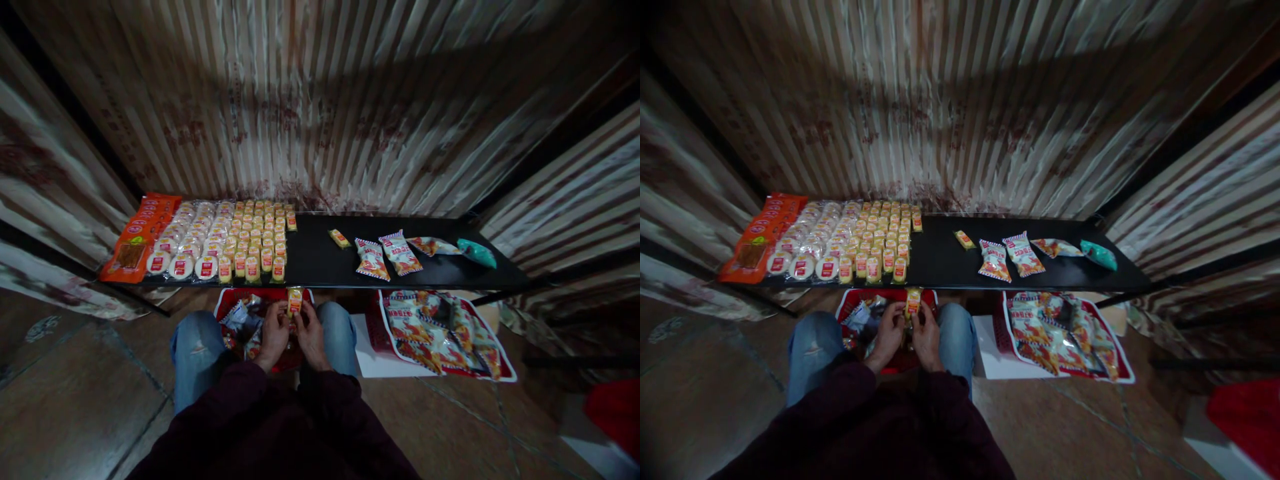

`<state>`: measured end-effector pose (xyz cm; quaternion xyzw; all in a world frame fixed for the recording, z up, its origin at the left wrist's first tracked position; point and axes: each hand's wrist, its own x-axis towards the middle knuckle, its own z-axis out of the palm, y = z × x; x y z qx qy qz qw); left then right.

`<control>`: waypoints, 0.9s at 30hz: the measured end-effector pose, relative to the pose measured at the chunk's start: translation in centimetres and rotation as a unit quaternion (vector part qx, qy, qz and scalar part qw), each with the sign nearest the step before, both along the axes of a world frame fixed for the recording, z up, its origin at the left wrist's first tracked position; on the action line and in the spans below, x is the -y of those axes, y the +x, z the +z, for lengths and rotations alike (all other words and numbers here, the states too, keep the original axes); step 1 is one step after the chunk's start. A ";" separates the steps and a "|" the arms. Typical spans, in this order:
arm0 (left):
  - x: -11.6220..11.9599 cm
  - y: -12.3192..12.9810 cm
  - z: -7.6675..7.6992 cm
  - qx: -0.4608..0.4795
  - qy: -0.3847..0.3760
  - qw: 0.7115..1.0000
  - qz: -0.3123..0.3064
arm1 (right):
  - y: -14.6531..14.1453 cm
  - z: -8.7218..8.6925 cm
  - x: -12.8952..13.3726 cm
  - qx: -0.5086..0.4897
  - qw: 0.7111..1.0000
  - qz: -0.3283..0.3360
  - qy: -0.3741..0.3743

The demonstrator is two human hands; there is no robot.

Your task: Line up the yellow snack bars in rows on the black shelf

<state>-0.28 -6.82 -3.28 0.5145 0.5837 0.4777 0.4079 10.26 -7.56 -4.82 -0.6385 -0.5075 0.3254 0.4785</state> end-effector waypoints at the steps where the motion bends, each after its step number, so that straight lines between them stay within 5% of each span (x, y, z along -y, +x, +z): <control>1: -0.3 0.2 0.3 -0.008 0.005 1.000 -0.001 | 0.2 0.2 -0.3 0.008 1.000 -0.001 0.003; 11: -3.7 2.1 2.3 -0.043 0.021 0.998 -0.032 | 1.9 2.0 -4.3 0.045 0.999 -0.020 0.009; 19: -6.1 3.2 4.3 -0.050 0.012 0.999 -0.013 | 2.7 1.6 -7.9 0.030 0.998 -0.037 0.037; 27: -8.7 4.3 4.5 -0.049 0.008 0.999 0.009 | 3.1 1.9 -11.2 0.020 0.998 -0.025 0.054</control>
